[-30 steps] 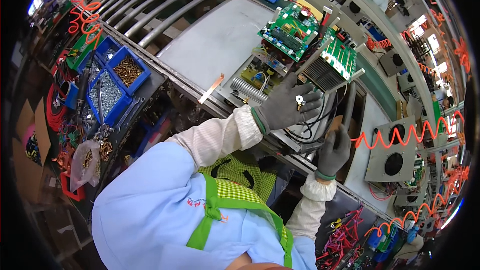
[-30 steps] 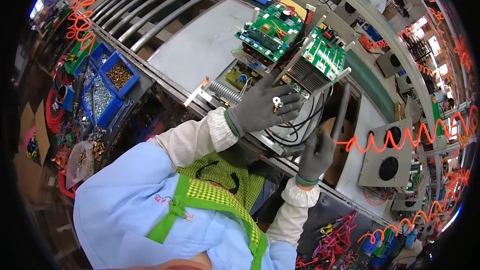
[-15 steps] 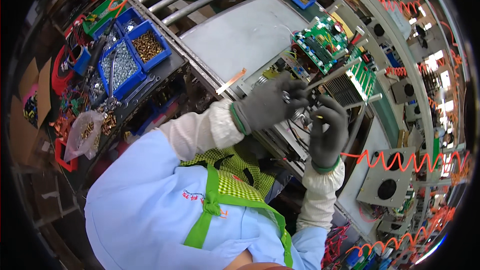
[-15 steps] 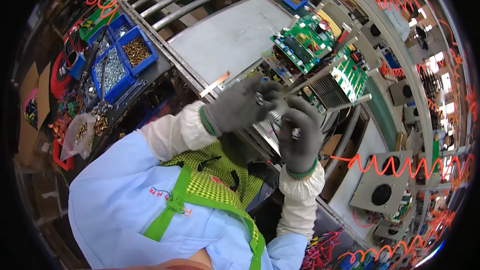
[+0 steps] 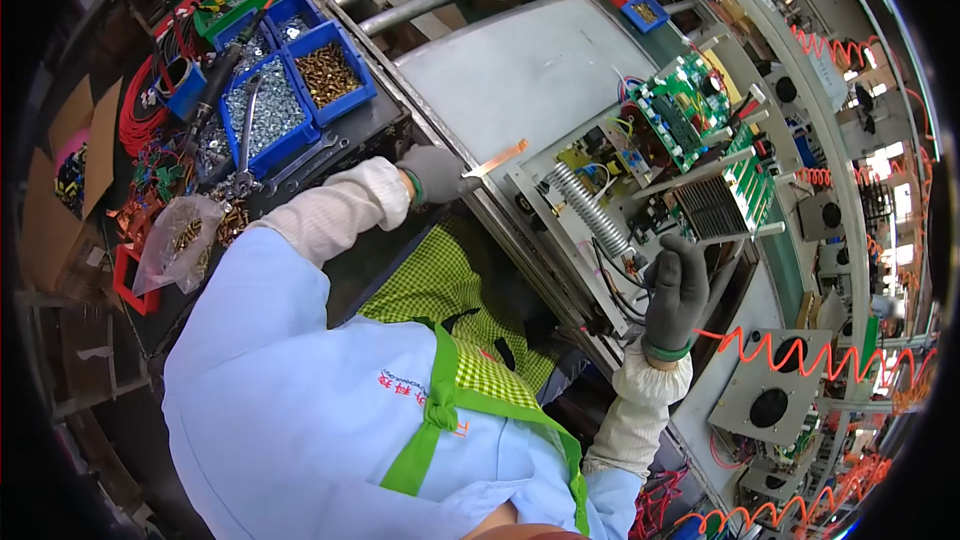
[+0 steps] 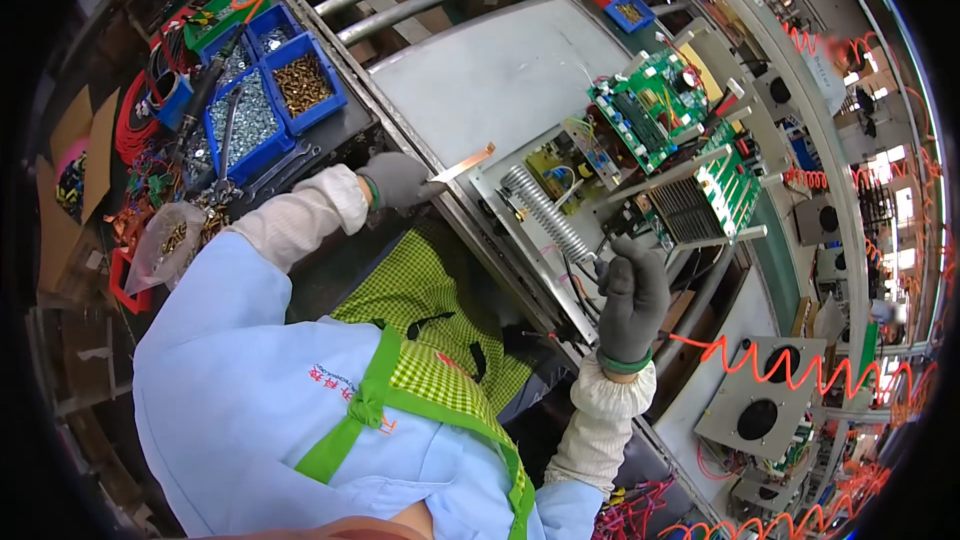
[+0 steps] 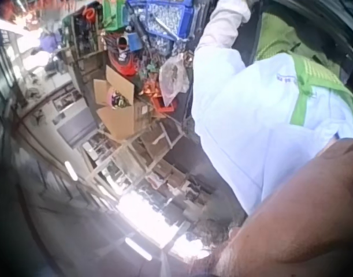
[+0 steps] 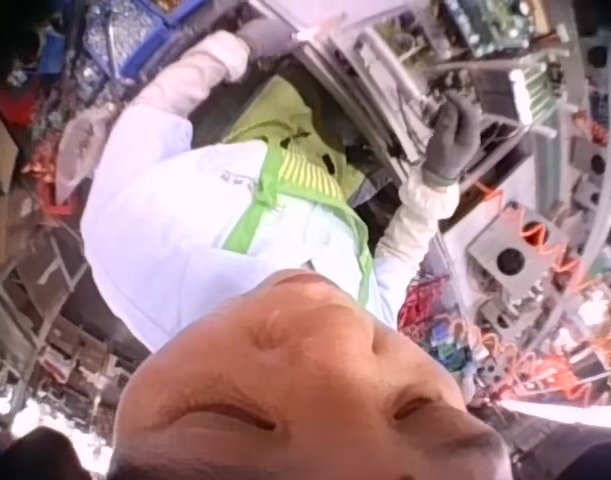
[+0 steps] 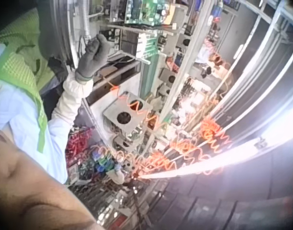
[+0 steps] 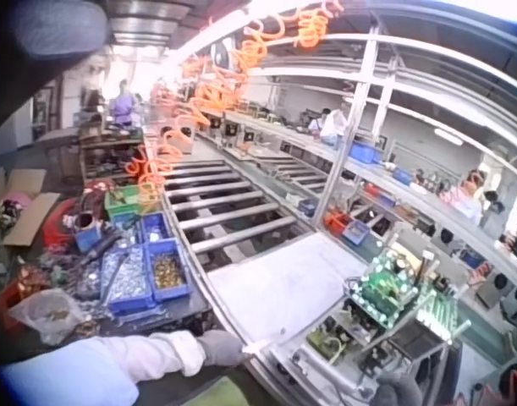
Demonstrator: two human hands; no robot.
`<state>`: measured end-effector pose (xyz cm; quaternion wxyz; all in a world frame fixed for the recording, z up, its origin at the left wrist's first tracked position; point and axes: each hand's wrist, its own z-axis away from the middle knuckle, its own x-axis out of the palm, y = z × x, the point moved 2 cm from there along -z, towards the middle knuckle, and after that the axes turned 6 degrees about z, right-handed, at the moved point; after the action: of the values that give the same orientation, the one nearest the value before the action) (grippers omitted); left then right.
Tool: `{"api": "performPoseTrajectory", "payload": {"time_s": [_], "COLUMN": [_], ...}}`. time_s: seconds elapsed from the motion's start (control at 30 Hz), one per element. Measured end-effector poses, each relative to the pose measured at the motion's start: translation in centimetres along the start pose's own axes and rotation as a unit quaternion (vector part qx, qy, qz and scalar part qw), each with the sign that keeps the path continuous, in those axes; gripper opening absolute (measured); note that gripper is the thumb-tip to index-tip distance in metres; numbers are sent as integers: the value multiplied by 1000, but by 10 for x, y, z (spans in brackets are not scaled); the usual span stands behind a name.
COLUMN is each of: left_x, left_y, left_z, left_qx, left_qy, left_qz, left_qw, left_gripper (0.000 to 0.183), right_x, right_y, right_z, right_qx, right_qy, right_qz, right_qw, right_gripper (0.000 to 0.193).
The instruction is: The person assembles electronic components on a circuit board using a soldering iron and pliers. They solder wires to the board, cut excess wire, and secure parts with a wrench. The person works at a station with various tools and parts organized in bins.
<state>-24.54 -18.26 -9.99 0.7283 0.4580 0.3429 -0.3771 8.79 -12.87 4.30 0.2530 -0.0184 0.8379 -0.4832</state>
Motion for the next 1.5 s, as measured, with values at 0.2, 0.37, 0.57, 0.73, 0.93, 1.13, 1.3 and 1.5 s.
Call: {"api": "performPoseTrajectory", "payload": {"time_s": [0.2,0.37,0.57,0.73,0.93,1.13,1.3,1.5], "left_x": [44,-66,-86,-83,-33,-18,-21,-19], "left_y": [-72,17,184,279,321,330,344,359], "left_z": [-35,34,28,-20,-93,-93,-76,-77], "left_qx": [207,25,273,476,621,163,69,101], "left_qy": [141,-61,-173,-187,135,-193,-239,-283], "left_qz": [132,656,493,257,47,627,732,755], "left_qw": [959,752,808,820,770,737,634,583], "left_gripper": [33,29,28,16,17,20,21,26], "right_x": [20,7,-5,-67,-112,-106,-92,-88], "right_y": [-7,-23,-65,-47,49,127,131,127], "right_z": [0,3,-33,-45,-31,-34,-44,-51], "right_qx": [-26,11,-87,-142,-91,21,113,208], "right_qy": [-5,-24,92,231,292,293,284,257], "right_qz": [88,99,195,268,408,451,449,452], "right_qw": [996,995,973,924,860,843,840,828], "right_gripper": [15,36,31,11,15,18,20,22]}}
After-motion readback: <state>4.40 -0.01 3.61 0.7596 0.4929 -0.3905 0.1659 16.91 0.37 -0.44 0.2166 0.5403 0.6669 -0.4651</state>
